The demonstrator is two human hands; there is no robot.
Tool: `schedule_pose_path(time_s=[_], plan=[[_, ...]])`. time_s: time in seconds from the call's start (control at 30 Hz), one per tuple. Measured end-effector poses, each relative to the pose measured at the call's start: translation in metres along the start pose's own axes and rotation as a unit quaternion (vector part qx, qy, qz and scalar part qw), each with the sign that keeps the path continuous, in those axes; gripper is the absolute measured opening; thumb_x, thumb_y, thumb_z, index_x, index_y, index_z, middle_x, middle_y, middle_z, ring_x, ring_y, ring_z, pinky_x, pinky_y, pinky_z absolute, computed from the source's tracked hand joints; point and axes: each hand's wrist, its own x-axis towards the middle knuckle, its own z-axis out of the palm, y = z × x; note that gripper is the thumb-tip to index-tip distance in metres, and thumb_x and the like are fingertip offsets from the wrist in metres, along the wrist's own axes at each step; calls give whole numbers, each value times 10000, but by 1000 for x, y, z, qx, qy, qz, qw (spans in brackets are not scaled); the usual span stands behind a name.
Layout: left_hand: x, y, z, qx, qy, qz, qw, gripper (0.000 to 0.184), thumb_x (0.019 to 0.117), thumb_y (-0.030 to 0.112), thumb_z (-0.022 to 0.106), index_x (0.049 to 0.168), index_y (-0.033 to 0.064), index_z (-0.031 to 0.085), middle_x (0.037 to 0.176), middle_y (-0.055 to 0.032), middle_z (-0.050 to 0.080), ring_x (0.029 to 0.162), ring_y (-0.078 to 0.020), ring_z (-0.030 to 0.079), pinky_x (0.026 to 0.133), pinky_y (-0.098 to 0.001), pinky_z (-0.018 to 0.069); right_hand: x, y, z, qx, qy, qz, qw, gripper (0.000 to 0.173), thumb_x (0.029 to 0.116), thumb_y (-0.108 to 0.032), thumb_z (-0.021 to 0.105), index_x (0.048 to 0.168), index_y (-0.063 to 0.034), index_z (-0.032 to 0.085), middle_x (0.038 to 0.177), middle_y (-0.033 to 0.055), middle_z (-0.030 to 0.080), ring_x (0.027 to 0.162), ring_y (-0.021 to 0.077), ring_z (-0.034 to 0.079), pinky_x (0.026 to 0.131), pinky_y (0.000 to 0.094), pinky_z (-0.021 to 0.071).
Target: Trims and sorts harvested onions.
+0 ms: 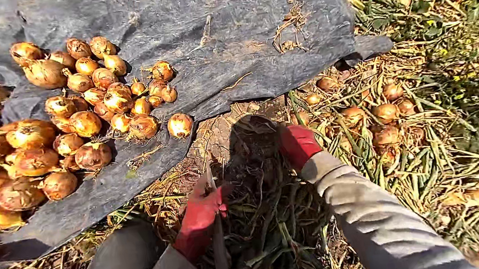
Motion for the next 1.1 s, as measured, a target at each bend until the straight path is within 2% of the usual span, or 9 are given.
schedule_pose_path(time_s=[0.13, 0.33, 0.47, 0.67, 0.73, 0.8, 0.9, 0.97, 1.1], plan=[[-10, 16, 25, 16, -71, -68, 995, 464, 1037, 209, 578, 1486, 154, 472, 1011, -119, 735, 710, -175, 695, 597, -276, 570, 4, -5, -16, -48, -26, 28, 998, 324, 947, -300, 647, 988, 12, 727, 1071, 273, 702, 1053, 490, 664, 844, 721, 508], [-2, 15, 16, 24, -149, -91, 984, 421, 1054, 229, 535, 1461, 134, 484, 1061, -92, 749, 774, -183, 721, 635, -280, 582, 43, 11, -47, -150, -162, -2, 975, 512, 1016, -494, 554, 1113, -20, 722, 1169, 271, 693, 1139, 477, 651, 901, 733, 491], [6, 21, 8, 10, -170, -93, 981, 470, 1047, 242, 558, 1498, 166, 453, 1069, -89, 748, 770, -188, 723, 631, -287, 589, 39, 25, -29, -136, -138, -25, 981, 356, 980, -377, 627, 1147, -74, 710, 1136, 236, 704, 1075, 457, 674, 862, 725, 517], [25, 32, -5, -5, -159, -64, 985, 493, 1062, 298, 535, 1520, 153, 425, 1056, -95, 738, 792, -205, 730, 668, -306, 612, -91, -22, 14, -11, -288, -114, 951, 309, 990, -354, 613, 1093, -83, 718, 1063, 183, 711, 1024, 384, 683, 896, 641, 533], [28, 36, -9, 1, -144, -49, 988, 485, 1075, 315, 508, 1529, 171, 415, 1073, -80, 744, 790, -206, 737, 651, -304, 616, -140, -27, 25, 89, -392, -214, 890, 310, 984, -374, 625, 1010, -76, 705, 940, 149, 693, 886, 325, 681, 805, 591, 546], [30, 39, -12, 20, -127, -46, 991, 471, 1084, 318, 491, 1529, 185, 417, 1079, -63, 746, 767, -190, 734, 639, -298, 617, -155, -19, 16, 192, -440, -266, 836, 323, 947, -411, 725, 1156, -166, 750, 1052, 60, 753, 948, 214, 725, 880, 527, 591], [33, 34, -9, 20, -102, -50, 993, 462, 1088, 276, 468, 1536, 188, 401, 1058, -74, 751, 717, -180, 716, 611, -290, 593, -119, -1, -29, 340, -217, -164, 900, 352, 995, -435, 640, 1296, -265, 702, 1133, -22, 752, 971, 126, 729, 870, 415, 622], [33, 30, -4, 9, -91, -49, 995, 477, 1093, 255, 442, 1561, 209, 366, 1070, -96, 746, 730, -201, 722, 631, -318, 605, -63, 9, -42, 314, -19, -46, 948, 330, 1042, -396, 575, 1308, -228, 674, 1074, 51, 750, 906, 224, 734, 775, 495, 622], [20, 29, 10, 15, -93, -37, 995, 493, 1114, 247, 381, 1601, 241, 302, 1050, -102, 744, 731, -218, 727, 641, -335, 616, 40, 33, -29, 1, -33, 140, 990, 464, 907, -308, 708, 1221, 24, 632, 1187, 298, 673, 1113, 493, 658, 879, 730, 507]])
